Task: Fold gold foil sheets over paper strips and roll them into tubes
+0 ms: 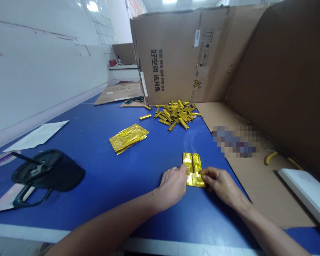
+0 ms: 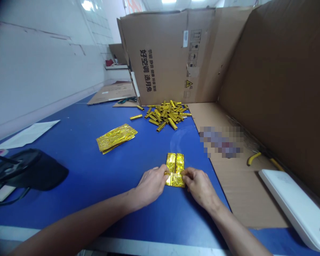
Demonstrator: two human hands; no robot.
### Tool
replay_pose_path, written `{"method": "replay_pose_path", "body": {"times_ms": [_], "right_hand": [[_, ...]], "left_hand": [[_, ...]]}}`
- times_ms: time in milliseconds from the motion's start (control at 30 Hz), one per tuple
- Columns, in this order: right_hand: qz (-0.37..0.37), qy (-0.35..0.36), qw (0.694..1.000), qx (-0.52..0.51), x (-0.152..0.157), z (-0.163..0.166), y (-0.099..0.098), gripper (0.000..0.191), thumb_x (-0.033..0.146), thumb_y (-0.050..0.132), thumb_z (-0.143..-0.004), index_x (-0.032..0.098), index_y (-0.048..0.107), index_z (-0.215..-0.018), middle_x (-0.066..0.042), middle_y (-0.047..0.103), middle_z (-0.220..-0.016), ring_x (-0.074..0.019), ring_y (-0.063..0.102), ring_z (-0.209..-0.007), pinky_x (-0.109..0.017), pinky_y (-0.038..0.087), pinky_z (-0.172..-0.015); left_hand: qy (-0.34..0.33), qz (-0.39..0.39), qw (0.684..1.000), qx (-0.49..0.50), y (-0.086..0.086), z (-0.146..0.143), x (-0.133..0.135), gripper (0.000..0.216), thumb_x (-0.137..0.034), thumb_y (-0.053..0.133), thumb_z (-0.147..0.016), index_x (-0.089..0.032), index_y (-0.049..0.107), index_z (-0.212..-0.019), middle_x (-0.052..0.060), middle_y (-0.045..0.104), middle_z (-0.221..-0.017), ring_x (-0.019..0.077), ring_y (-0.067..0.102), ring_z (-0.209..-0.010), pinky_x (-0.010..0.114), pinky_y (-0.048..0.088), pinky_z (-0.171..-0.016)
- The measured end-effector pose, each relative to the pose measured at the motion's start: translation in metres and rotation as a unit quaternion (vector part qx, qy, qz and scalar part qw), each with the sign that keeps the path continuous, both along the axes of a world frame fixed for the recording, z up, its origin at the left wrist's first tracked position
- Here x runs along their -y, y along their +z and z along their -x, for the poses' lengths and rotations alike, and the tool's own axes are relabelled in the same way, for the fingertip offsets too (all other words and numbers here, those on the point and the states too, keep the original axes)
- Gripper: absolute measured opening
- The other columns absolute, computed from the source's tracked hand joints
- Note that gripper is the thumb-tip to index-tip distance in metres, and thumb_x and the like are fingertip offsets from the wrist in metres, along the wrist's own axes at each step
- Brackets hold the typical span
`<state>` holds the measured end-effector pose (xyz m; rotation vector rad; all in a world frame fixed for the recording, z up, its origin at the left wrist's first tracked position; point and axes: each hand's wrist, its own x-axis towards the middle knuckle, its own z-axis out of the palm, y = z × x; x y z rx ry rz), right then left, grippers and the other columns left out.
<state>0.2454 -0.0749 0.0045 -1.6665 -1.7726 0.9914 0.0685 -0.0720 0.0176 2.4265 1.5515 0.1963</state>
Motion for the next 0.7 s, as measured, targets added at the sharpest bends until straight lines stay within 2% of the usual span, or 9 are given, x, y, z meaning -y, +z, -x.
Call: {"method": "replay_pose_path", "body": {"times_ms": [133, 267, 467, 700], "right_hand": [[-0.030, -0.009, 0.998, 0.058, -0.001, 0.005, 0.003, 0.007, 0.020, 0.042, -0.071, 0.021, 0.048, -0.074, 0.004, 0.056, -0.053, -0.0109, 0.050, -0.042, -0.021, 0.035, -0.044], [-0.048, -0.003, 0.994, 0.097, 0.000, 0.006, 0.006, 0.006, 0.019, 0.041, -0.071, 0.022, 0.045, -0.067, 0.003, 0.056, -0.055, -0.0114, 0.051, -0.045, -0.021, 0.035, -0.046], [-0.041, -0.001, 0.991, 0.127, -0.001, 0.007, 0.007, 0.008, 0.018, 0.041, -0.071, 0.021, 0.046, -0.066, 0.002, 0.057, -0.055, -0.0115, 0.052, -0.045, -0.021, 0.034, -0.046], [-0.050, 0.006, 0.984, 0.172, 0.000, 0.011, 0.011, 0.009, 0.016, 0.041, -0.071, 0.021, 0.047, -0.068, 0.001, 0.059, -0.057, -0.0127, 0.053, -0.047, -0.023, 0.033, -0.048]], "left_hand": [[0.001, -0.006, 1.000, -0.006, 0.001, -0.002, -0.001, 0.019, -0.021, 0.034, -0.083, -0.018, 0.040, -0.101, 0.005, 0.060, -0.081, 0.0195, 0.058, -0.074, 0.029, 0.041, -0.063], [-0.009, -0.018, 0.999, -0.025, 0.001, -0.003, -0.001, 0.015, -0.021, 0.034, -0.084, -0.017, 0.040, -0.097, 0.006, 0.060, -0.080, 0.0195, 0.058, -0.073, 0.029, 0.042, -0.062], [-0.024, -0.051, 0.997, -0.054, -0.005, -0.006, -0.001, 0.011, -0.017, 0.035, -0.083, -0.017, 0.043, -0.091, 0.005, 0.058, -0.079, 0.0191, 0.056, -0.074, 0.031, 0.042, -0.065], [-0.065, -0.081, 0.992, -0.071, -0.007, -0.003, 0.000, 0.017, -0.013, 0.037, -0.080, -0.020, 0.047, -0.092, 0.004, 0.055, -0.082, 0.0189, 0.053, -0.076, 0.031, 0.040, -0.067]]}}
